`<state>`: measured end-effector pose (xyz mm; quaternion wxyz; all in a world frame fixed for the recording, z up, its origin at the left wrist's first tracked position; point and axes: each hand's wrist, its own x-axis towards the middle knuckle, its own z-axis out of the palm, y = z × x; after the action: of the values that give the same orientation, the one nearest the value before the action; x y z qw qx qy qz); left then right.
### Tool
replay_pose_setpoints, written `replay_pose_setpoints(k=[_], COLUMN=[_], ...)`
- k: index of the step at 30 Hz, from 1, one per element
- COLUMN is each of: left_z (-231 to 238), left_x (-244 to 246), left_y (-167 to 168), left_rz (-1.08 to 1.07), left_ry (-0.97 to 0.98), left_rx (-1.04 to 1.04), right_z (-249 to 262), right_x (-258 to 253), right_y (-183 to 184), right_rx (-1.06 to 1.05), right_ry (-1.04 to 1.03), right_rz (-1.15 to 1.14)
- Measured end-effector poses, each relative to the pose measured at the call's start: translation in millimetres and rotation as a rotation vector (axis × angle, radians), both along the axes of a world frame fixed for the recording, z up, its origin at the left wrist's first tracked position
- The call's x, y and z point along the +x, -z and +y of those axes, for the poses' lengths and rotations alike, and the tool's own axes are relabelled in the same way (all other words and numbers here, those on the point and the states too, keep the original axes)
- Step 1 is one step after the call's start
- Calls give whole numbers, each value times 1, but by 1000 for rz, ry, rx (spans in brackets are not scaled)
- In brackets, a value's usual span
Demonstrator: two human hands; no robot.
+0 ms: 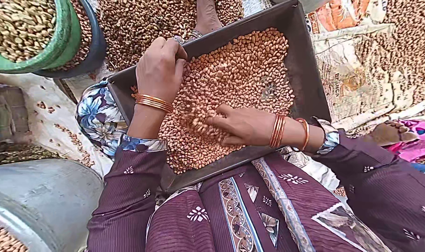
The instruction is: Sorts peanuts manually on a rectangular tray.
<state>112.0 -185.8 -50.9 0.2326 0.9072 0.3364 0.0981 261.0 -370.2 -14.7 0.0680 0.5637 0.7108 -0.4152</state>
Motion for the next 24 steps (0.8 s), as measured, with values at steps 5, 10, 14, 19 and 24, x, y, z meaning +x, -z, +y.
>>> replay_pose_setpoints(k=[5, 10, 14, 19, 24], left_z=[6, 8, 17, 21, 8], left_x=[7, 14, 10, 7, -1], left_y=[14, 20, 28, 26, 17], left_rz=[88, 152, 119, 134, -67], left_ry=[193, 321, 420, 451, 495], left_rx=[244, 397, 493, 534, 222], right_z=[21, 51, 65, 67, 66], right_x=[50, 117, 108, 87, 94], right_y=[-27, -18, -3, 7, 8], right_rx=[179, 85, 10, 24, 49], right_ry=[248, 576, 580, 523, 506], right_rz=[-170, -558, -577, -540, -529])
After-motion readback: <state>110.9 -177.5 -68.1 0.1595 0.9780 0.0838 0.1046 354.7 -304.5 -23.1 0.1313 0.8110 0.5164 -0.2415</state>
